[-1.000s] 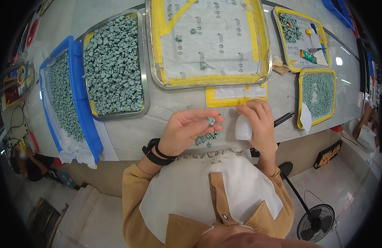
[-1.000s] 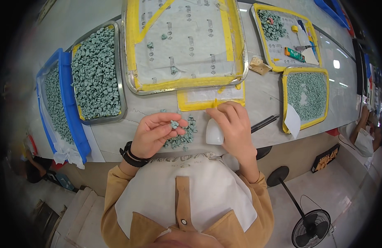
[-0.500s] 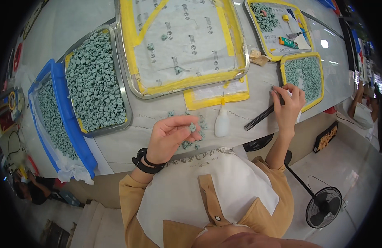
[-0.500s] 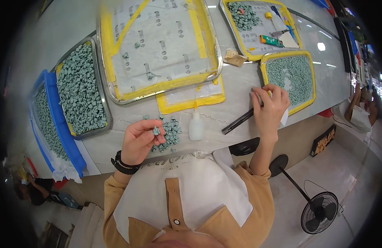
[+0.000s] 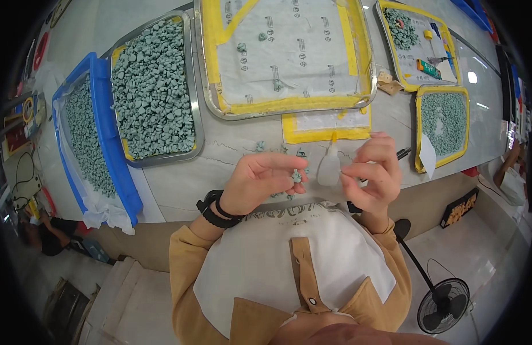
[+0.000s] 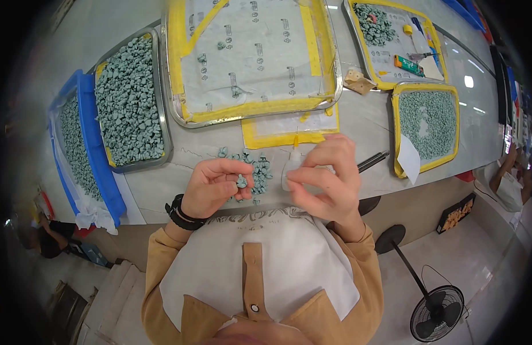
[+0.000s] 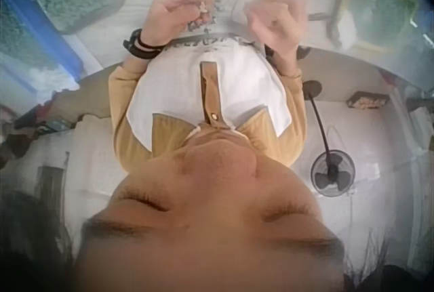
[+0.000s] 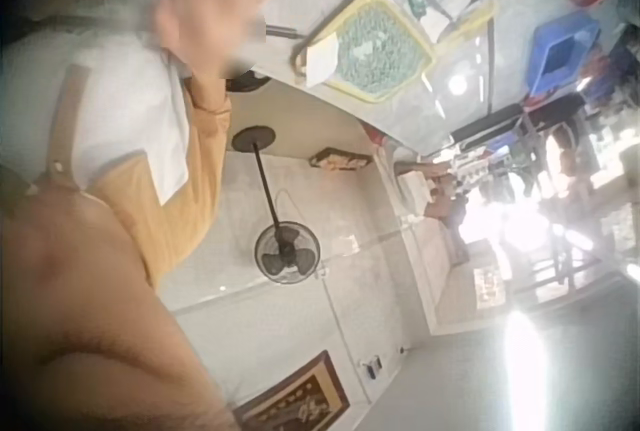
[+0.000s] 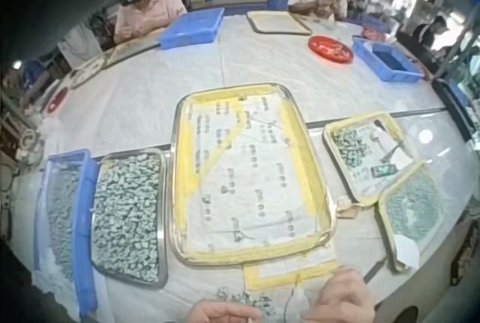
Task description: Glue small green plastic flower-shaped parts together or onto a substrate at a workbench.
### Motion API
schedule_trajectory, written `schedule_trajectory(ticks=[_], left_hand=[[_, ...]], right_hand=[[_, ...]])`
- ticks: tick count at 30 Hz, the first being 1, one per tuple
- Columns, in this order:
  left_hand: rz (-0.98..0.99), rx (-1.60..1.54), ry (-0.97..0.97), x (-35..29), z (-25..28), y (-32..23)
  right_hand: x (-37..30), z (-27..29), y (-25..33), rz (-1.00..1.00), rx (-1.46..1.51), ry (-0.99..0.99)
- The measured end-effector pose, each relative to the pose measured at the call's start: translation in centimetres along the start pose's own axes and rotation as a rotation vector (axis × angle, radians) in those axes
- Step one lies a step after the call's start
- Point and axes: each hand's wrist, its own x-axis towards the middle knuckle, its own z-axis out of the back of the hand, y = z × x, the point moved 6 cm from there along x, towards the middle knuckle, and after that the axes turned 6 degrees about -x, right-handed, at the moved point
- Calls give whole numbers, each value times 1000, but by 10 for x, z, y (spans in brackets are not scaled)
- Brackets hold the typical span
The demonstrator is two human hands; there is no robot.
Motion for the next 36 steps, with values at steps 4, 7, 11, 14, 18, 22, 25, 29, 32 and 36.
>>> schedule_trajectory(ticks=[4,7,11,14,18,22,25,29,32,36], left_hand=[[8,-38,11,-1,-1,0],[-3,-70,13,-1,0,2],[1,-66,25,-2,2,4],[27,-37,-4,-3,4,5],[3,-55,-1,-1,-1,1],[-29,-76,-4,-2,2,2],[-366,303,-58,-7,-7,-11],[-479,405,-31,-9,-10,-19],[-476,402,-72,-9,-9,-19],[-581,651,-98,-11,-13,-23]], right_hand=[[17,-24,13,32,188,64],[17,-35,14,-38,293,106],[15,-41,11,-81,381,137],[15,-44,9,-128,450,180],[9,-46,7,-278,580,271],[4,-52,8,-377,644,348],[4,-54,9,-408,618,391],[6,-56,9,-374,565,382],[7,-56,9,-380,534,365],[9,-55,9,-330,448,323]])
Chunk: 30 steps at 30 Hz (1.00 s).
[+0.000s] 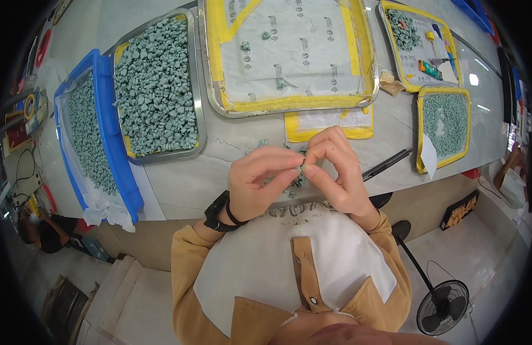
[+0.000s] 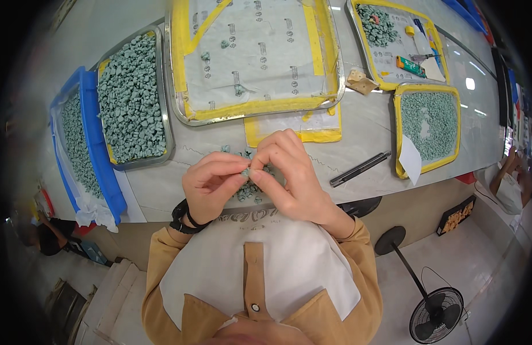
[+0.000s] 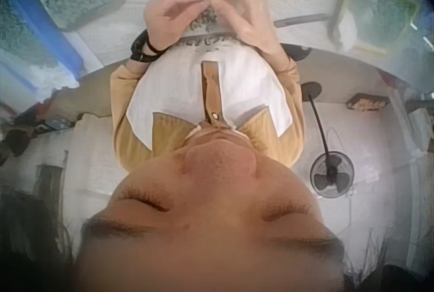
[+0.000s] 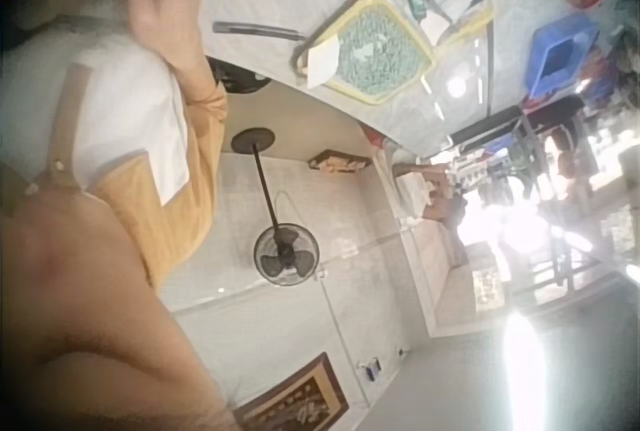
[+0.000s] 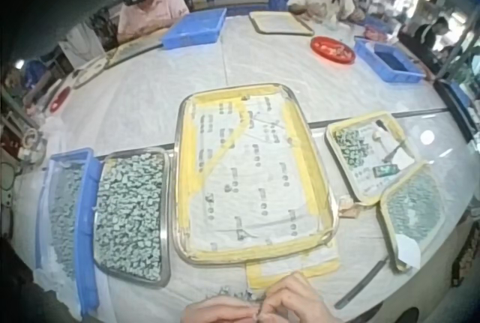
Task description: Glue small green plastic flower-shaped parts together or onto a substrate at a workbench.
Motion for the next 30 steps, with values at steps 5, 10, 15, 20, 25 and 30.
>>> schedule_trajectory(ticks=[5,10,15,20,25,30], left_hand=[[-118,174,-13,-1,-1,-5],[59,-258,-66,-2,3,6],[77,-257,-55,-2,3,9],[86,-278,-70,-1,2,10],[116,-286,-88,-2,5,13],[98,-252,-102,0,7,9]], right_hand=[[-3,3,7,72,-217,-143],[-4,8,19,199,-246,-255],[-3,10,18,217,-292,-242],[0,10,18,240,-297,-184],[-2,4,21,260,-440,-163],[3,5,18,276,-410,-143]])
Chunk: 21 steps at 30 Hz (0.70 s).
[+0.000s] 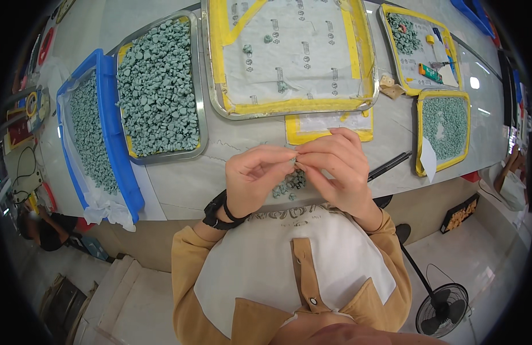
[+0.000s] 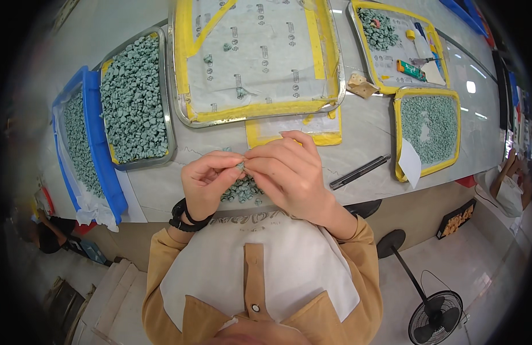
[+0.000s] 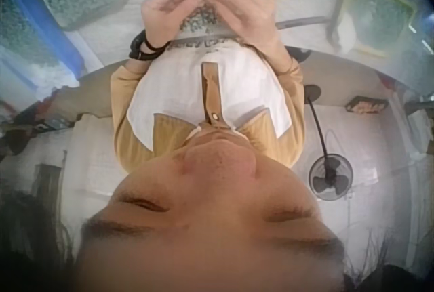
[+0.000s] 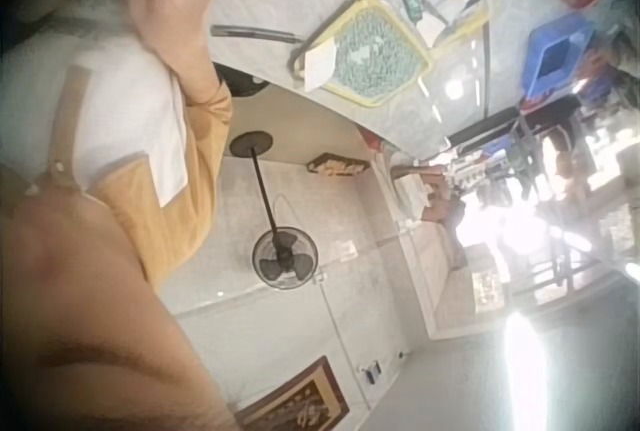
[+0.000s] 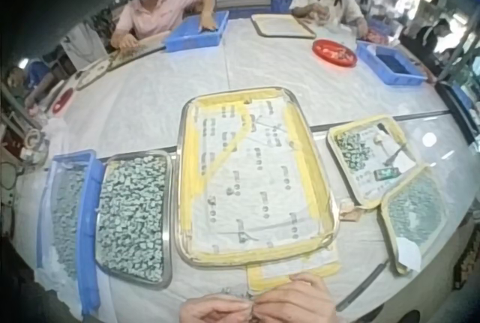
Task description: Glue small green plastic flower-shaped parts together or onto a substrate at a workbench.
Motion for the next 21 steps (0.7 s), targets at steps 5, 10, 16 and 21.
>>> schedule_trajectory(ticks=[5,10,16,21], left_hand=[[-35,18,47,2,-1,-4],[-60,1,94,3,-1,-5],[-154,171,130,3,-4,-12],[-179,210,128,1,-5,-13]], right_hand=[[4,7,-2,-1,189,0],[8,6,0,19,213,32],[9,5,-2,3,224,84],[8,4,-1,50,196,49]])
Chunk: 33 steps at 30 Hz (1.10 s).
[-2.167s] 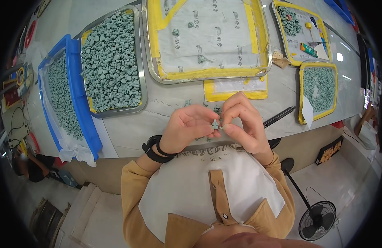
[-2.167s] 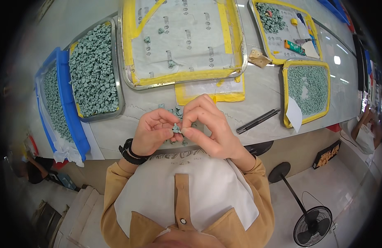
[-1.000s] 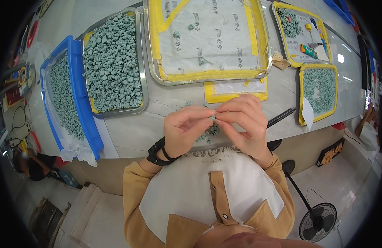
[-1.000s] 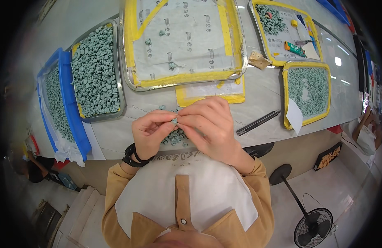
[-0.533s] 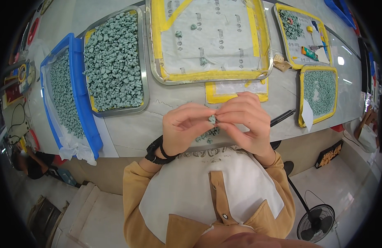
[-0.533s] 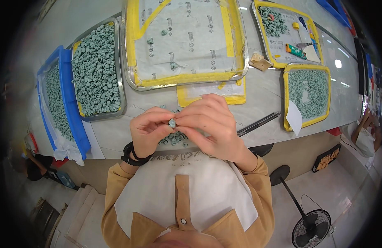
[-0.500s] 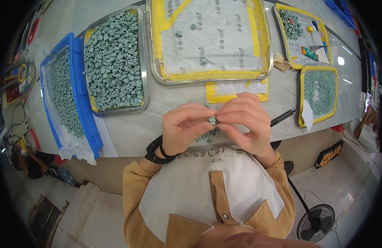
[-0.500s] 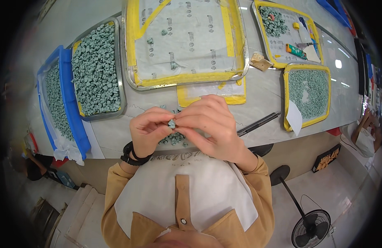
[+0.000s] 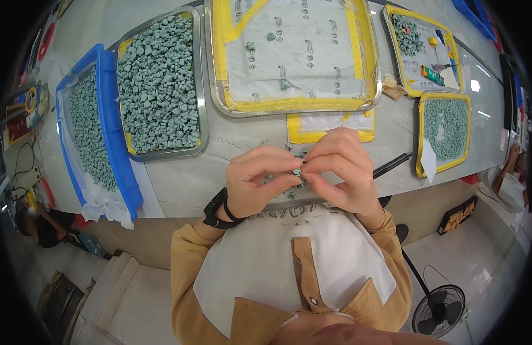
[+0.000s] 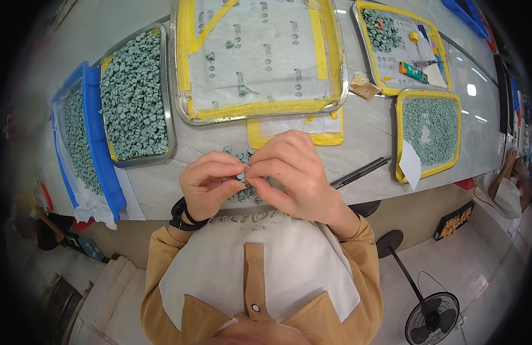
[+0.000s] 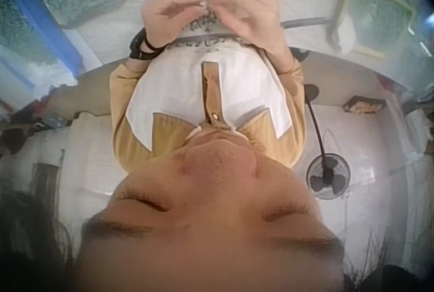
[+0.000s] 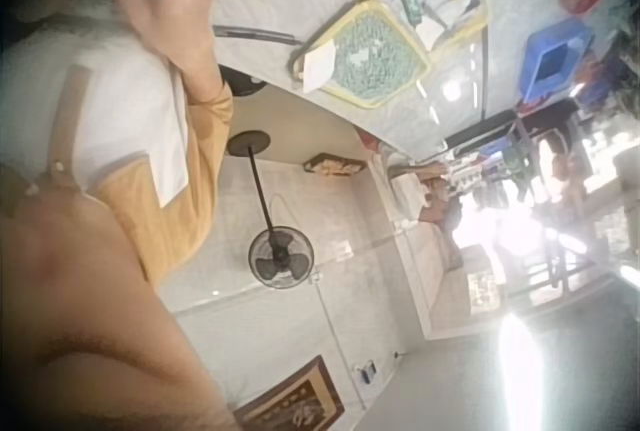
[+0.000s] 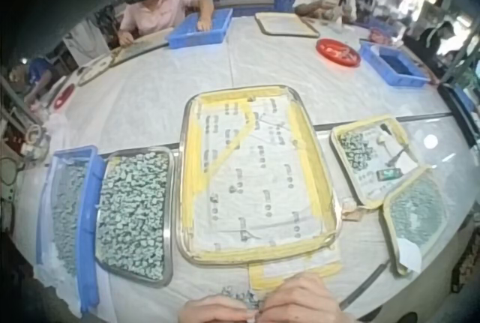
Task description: Glue small green plastic flower-shaped parts together or onto a substrate at a workbench.
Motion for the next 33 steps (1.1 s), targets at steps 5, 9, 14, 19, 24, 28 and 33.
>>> schedule_trajectory(ticks=[5,9,14,19,24,28,33], left_hand=[[49,-125,-37,-2,1,4],[45,-129,-29,-3,0,5],[78,-247,-48,-4,-1,9],[94,-283,-40,-5,-1,11],[109,-290,-34,-5,-1,12],[108,-273,-29,-5,-2,10],[90,-202,-18,-4,0,8]], right_hand=[[-3,-2,-1,30,30,-48],[-5,-3,-1,39,39,-59],[-5,-4,0,51,48,-87],[-6,-4,1,50,40,-97],[-7,-3,-2,63,59,-68],[-9,-3,0,92,28,-84],[-6,-2,-1,96,26,-43]])
